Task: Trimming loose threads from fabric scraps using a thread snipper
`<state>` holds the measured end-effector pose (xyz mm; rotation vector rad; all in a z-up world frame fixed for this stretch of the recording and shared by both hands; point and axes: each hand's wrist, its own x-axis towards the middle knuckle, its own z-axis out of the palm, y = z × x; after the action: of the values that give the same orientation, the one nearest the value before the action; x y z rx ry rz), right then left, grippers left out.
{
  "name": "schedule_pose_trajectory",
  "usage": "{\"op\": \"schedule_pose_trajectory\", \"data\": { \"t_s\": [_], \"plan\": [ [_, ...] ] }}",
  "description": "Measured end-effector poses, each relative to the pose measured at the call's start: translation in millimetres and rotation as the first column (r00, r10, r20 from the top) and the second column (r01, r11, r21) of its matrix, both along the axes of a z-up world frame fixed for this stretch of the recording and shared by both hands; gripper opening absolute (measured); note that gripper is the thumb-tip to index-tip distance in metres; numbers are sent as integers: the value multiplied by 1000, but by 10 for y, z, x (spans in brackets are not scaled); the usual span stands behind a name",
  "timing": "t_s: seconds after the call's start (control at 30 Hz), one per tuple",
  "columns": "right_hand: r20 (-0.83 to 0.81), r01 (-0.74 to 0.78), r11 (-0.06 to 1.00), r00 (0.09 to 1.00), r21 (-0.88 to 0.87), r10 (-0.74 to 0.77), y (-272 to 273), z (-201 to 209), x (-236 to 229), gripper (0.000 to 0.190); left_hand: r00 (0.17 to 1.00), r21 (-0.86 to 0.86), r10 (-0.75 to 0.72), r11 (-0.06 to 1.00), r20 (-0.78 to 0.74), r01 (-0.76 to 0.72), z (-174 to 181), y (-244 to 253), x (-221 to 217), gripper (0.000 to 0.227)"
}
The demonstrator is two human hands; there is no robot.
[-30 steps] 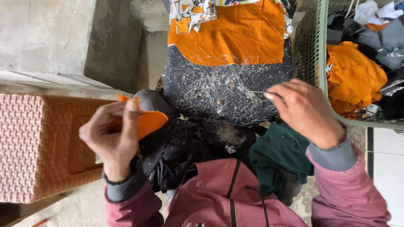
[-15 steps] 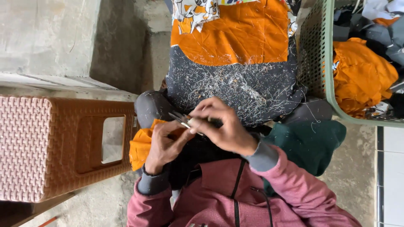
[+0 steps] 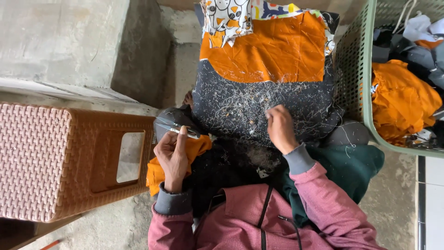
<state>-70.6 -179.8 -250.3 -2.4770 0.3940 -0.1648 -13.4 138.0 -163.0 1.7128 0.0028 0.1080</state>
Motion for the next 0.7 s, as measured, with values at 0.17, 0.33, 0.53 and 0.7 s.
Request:
{"op": "schedule_pose_trajectory", "data": {
  "t_s": [0.17,0.33,0.53,0.7],
  "plan": [
    [43,-159,969,987,191,153,99,185,58,13,1000,-14,12,1000,-17,-12,43,-30,3,36],
    [38,258,964,966,-70,-256,-162,299,370,28,1000,-23,14,1000,-1,-14,35,-34,6,37],
    [-13,-18,967,1000,-254,16,420,304,651,59,1000,-16,22,1000,2,-22,168,-107,-19,36],
    [82,-178,951,975,-253,204,654,-177,569,18,998,-74,19,997,-58,-23,266,-95,-26,37]
  ]
}}
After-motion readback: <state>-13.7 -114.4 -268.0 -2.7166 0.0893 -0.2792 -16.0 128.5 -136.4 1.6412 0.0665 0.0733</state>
